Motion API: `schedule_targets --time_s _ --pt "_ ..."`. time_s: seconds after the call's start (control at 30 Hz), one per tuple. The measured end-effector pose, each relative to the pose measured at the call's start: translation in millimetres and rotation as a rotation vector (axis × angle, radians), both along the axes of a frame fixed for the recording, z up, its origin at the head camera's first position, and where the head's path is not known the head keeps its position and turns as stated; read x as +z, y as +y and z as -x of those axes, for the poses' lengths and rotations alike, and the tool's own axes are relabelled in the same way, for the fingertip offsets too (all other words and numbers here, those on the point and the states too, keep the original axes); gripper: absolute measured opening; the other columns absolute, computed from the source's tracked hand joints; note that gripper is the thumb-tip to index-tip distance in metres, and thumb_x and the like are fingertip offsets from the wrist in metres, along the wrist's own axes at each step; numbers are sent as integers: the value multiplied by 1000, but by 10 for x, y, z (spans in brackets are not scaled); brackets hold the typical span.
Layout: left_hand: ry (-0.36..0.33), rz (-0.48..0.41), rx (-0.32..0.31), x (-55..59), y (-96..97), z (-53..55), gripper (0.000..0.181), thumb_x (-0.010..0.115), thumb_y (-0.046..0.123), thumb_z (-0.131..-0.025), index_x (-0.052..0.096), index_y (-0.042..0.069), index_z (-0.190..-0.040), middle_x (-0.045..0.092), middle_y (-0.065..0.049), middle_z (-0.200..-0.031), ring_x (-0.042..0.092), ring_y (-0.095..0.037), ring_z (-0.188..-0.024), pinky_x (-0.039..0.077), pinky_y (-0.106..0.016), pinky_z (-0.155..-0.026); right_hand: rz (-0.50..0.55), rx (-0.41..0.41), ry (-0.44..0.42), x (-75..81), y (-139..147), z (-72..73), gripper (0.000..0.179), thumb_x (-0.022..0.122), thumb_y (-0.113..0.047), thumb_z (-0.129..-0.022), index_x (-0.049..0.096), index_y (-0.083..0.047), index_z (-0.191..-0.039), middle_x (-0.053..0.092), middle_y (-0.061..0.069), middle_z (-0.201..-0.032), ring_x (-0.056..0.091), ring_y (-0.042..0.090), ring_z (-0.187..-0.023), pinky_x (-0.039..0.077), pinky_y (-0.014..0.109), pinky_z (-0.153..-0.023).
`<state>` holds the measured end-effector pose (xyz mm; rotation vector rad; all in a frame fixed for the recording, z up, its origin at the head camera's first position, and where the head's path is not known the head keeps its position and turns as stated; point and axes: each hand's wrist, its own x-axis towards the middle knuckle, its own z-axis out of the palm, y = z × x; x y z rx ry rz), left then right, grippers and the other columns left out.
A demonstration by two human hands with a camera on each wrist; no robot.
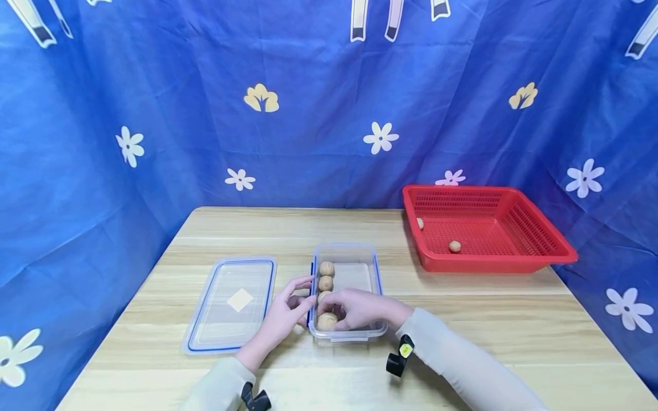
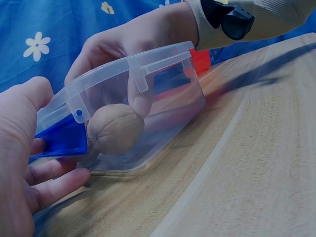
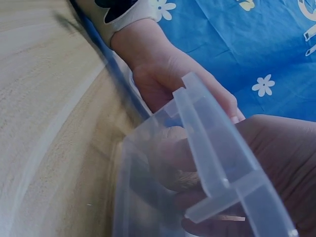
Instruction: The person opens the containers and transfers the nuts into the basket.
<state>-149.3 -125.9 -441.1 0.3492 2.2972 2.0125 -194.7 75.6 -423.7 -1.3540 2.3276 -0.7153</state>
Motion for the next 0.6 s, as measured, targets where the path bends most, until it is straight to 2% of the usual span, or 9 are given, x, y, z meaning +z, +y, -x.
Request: schedule_targets --time_s 0.13,0.3,0.43,0.6 --pt "-1 -2 -4 0 -1 4 44 60 6 -90 47 6 -132 50 -18 -127 62 -28 -84 58 -37 -54 30 -17 -36 27 34 12 35 75 -6 -76 61 -14 -107 57 -7 -84 56 12 -76 48 17 -67" --pt "1 -9 -13 -2 -4 2 45 60 6 -90 46 6 -133 48 -18 -127 61 -33 -87 58 -37 -54 89 -27 -75 36 69 26 37 75 -6 -76 60 -10 -110 59 -7 -93 55 10 -80 53 25 -72" --pt "1 -7 -16 5 -8 1 45 60 7 -91 46 6 -134 48 -19 -127 61 -37 -87 58 -37 -54 130 -38 -80 66 98 28 39 74 -5 -77 60 -8 -112 61 -5 -101 56 9 -84 54 27 -73" --pt "1 -15 -18 5 -10 4 45 60 6 -90 45 5 -134 48 -20 -128 60 -40 -86 58 -39 -54 167 -73 -65 90 139 42 38 74 -8 -78 60 -10 -113 60 -7 -100 55 8 -85 54 27 -73"
